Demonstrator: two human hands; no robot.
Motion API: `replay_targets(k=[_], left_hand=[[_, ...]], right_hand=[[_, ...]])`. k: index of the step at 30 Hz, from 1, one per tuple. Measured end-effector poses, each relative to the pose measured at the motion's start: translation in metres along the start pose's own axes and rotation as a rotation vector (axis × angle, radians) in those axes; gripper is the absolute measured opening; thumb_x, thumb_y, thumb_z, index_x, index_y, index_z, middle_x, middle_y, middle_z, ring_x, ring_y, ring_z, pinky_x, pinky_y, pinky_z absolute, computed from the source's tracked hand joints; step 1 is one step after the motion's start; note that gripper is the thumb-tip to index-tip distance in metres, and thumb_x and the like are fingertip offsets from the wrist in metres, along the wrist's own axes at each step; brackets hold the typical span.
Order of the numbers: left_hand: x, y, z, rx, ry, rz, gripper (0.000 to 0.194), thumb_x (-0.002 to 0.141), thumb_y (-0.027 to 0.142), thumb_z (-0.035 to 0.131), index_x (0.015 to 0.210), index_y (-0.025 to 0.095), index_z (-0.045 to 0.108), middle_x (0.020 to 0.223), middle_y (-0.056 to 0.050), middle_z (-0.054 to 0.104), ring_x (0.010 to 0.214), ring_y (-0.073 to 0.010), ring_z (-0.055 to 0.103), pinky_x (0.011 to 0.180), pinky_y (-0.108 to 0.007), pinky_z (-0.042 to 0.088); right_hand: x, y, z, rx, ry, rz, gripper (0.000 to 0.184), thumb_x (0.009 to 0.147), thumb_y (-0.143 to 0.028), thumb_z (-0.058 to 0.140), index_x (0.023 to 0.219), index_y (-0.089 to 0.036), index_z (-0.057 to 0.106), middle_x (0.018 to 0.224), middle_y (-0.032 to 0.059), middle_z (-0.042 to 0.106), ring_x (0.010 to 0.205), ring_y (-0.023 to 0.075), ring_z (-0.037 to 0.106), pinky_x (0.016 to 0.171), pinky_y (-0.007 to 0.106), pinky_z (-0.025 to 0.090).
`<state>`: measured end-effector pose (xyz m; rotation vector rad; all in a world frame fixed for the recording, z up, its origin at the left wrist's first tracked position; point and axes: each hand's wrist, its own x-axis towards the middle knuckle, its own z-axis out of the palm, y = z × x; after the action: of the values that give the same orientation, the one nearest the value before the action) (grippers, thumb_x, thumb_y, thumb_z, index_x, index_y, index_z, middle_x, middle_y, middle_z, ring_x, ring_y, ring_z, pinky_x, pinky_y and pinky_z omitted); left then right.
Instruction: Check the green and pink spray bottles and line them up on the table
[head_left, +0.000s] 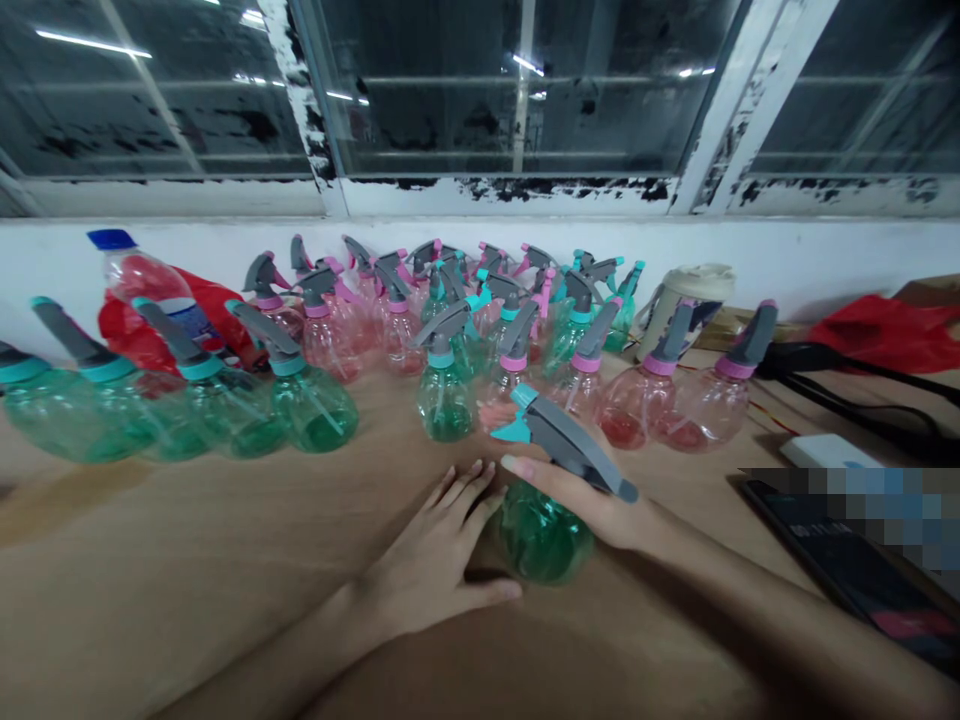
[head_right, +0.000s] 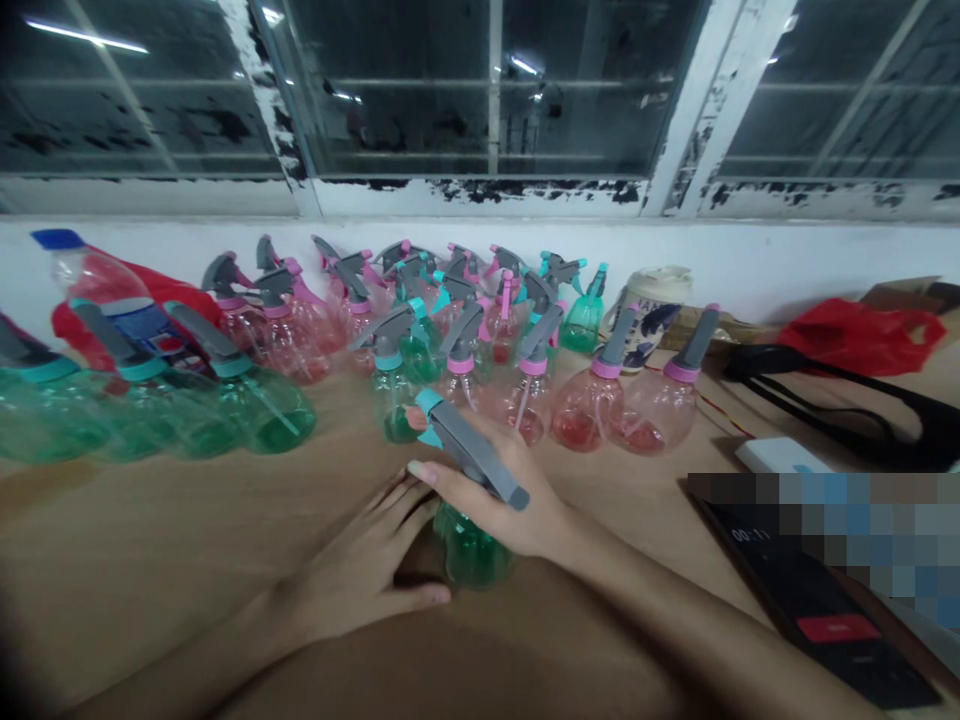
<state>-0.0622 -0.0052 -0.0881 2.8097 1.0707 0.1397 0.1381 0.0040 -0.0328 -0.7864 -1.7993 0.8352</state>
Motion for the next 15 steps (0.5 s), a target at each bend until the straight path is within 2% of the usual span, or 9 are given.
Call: replay_targets(k=[5,12,15], left_hand=[[0.002,-0.001,-0.001,-0.03,0.018,0.002,0.086,0.082,0.068,0.046,0.144,0.013,0.026,0.15,-0.017,0.03,0.14,-0.0336,0.019,0.112,-0.052,0.022],[-0.006,-0.001,0.009,-0.051,0.042,0.014,0.084,0.082,0.066,0.047,0.144,0.012,0.026,0.149,-0.018,0.032,0.139,-0.0343,0.023,0.111,-0.054,0.024],[0.008,-0.001,-0.004,-0.061,0.076,-0.022,0.081,0.082,0.063,0.051,0.142,0.014,0.027,0.145,-0.017,0.038,0.135,-0.0331,0.033,0.109,-0.052,0.029]], right_hand=[[0.002,-0.001,-0.003,0.012,-0.06,0.02,0.038,0.082,-0.032,0.062,0.119,-0.029,0.06,0.116,0.0024,0.066,0.099,0.0221,0.064,0.087,0.039,0.052],[0.002,0.001,-0.003,0.057,-0.096,0.058,0.031,0.083,-0.034,0.06,0.113,-0.029,0.06,0.11,0.0022,0.067,0.085,0.0199,0.066,0.076,0.038,0.056],[0.003,0.0,-0.003,0.077,-0.085,0.06,0.031,0.082,-0.034,0.061,0.112,-0.027,0.061,0.11,0.0026,0.067,0.089,0.0201,0.065,0.077,0.037,0.055]])
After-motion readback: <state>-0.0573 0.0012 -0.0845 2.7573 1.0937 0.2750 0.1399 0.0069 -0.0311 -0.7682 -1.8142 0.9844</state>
